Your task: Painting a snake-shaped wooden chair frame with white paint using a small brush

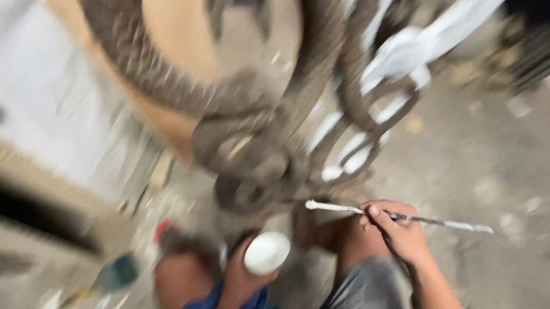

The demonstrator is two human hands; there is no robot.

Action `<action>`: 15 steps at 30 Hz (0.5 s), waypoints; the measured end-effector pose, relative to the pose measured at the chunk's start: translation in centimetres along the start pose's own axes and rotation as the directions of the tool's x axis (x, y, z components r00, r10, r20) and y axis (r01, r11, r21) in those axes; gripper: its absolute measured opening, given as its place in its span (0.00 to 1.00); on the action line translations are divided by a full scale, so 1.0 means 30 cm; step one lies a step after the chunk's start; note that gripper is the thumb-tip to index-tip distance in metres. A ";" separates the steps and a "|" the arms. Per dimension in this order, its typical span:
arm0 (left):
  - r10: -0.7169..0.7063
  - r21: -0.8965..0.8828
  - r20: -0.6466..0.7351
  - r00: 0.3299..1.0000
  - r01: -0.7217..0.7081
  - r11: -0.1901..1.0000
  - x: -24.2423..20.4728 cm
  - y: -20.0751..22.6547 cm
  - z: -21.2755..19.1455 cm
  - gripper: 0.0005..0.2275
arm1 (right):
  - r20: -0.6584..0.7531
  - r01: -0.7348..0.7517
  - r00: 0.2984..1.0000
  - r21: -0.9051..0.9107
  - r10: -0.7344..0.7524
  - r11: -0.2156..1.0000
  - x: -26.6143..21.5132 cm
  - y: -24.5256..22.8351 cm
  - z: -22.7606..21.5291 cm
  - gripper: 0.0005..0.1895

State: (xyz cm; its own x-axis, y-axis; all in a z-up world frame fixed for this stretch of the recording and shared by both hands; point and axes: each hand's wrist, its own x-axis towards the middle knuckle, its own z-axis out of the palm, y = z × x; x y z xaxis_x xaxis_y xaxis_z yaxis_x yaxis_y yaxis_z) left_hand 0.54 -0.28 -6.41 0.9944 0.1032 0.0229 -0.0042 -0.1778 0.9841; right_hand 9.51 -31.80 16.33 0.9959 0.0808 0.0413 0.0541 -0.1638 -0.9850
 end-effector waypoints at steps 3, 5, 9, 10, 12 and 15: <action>-0.035 0.055 -0.027 0.999 0.036 0.998 0.026 -0.019 0.025 0.46 | -0.056 0.275 0.957 -0.155 -0.286 0.949 0.043 -0.286 -0.057 0.11; -0.033 0.046 -0.021 0.999 0.034 0.998 0.029 -0.027 0.026 0.46 | -0.053 0.417 0.891 -0.300 -0.452 0.858 0.070 -0.485 -0.052 0.10; -0.155 0.078 -0.054 0.986 0.159 0.984 0.052 -0.083 0.044 0.45 | 0.092 0.670 0.615 -0.585 -0.783 0.457 0.136 -0.796 0.003 0.09; -0.240 0.006 -0.027 0.970 0.241 0.971 0.051 -0.103 0.046 0.47 | 0.132 0.686 0.590 -0.602 -0.796 0.409 0.152 -0.854 0.023 0.10; -0.285 -0.074 -0.004 0.959 0.284 0.956 0.062 -0.086 0.045 0.47 | 0.170 0.687 0.599 -0.611 -0.783 0.393 0.215 -0.898 0.025 0.09; -0.335 -0.063 0.031 0.942 0.336 0.940 0.068 -0.100 0.032 0.48 | 0.167 0.684 0.585 -0.628 -0.794 0.371 0.270 -0.921 0.049 0.07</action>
State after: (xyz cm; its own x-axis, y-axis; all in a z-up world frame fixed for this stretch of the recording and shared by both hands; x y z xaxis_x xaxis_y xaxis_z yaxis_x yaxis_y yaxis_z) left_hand 2.67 -0.47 -9.47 0.9410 0.1265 -0.3138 0.3240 -0.0706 0.9434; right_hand 15.98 -25.17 43.62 0.5274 0.3414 0.7780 0.7465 -0.6234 -0.2325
